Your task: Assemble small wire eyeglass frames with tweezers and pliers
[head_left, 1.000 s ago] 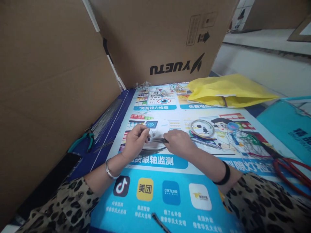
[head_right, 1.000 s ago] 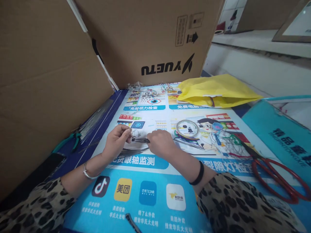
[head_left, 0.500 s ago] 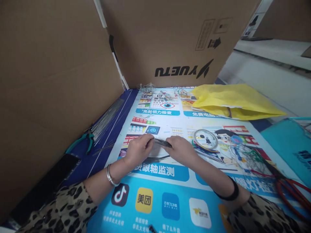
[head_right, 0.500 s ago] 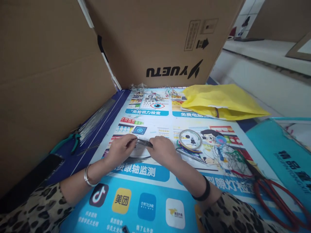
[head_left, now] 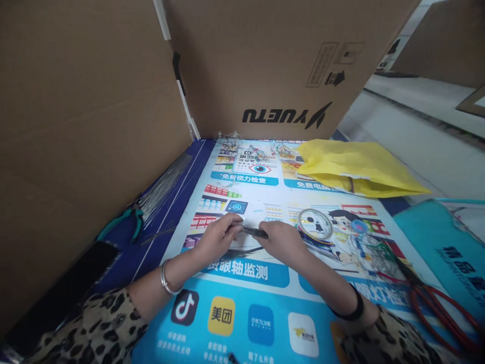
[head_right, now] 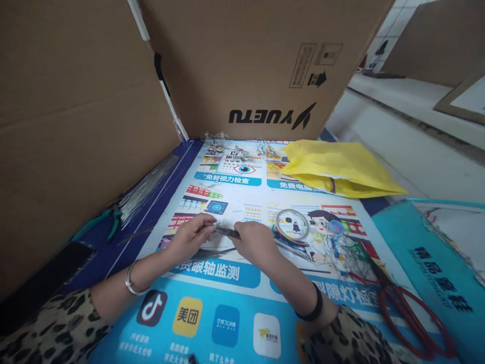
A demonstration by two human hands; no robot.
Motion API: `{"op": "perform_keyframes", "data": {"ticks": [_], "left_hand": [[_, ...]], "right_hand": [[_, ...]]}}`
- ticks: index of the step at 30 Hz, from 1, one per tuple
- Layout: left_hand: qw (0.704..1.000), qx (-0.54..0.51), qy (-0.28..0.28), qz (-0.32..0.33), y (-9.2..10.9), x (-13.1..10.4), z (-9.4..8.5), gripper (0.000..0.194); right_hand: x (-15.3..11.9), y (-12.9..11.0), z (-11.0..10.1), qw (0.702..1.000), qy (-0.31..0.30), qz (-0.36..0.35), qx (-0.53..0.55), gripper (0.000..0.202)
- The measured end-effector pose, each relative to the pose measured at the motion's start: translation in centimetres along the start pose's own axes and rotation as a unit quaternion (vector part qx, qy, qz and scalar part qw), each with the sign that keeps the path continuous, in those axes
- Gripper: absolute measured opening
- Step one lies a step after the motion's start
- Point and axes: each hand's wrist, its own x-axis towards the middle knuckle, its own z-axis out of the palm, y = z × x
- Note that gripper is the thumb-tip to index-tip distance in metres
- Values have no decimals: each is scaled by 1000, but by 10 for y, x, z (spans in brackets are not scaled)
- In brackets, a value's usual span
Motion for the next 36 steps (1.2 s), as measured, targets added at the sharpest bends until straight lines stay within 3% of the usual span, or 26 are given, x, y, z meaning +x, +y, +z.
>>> {"op": "perform_keyframes", "data": {"ticks": [4, 10, 19, 22, 26, 30, 36], "left_hand": [[995, -89, -13, -53, -4, 2, 1, 8], [982, -168, -39, -77, -1, 3, 0, 14], [961, -262, -10, -91, 5, 1, 3, 24], [948, -298, -34, -102, 7, 2, 1, 24], [944, -298, -71, -120, 7, 3, 0, 23], [951, -277, -65, -119, 8, 3, -1, 15], [906, -396, -80, -123, 7, 8, -8, 21]], "right_hand": [[0, 3, 0, 1000, 1, -3, 20, 24], [1, 7, 0, 998, -1, -12, 62, 24], [0, 4, 1, 995, -3, -40, 97, 32], [-2, 4, 1, 996, -2, -31, 83, 33], [-4, 3, -1, 999, 7, -4, 53, 27], [-4, 4, -3, 998, 6, 9, 54, 21], [-1, 13, -1, 990, 9, -54, 129, 24]]}}
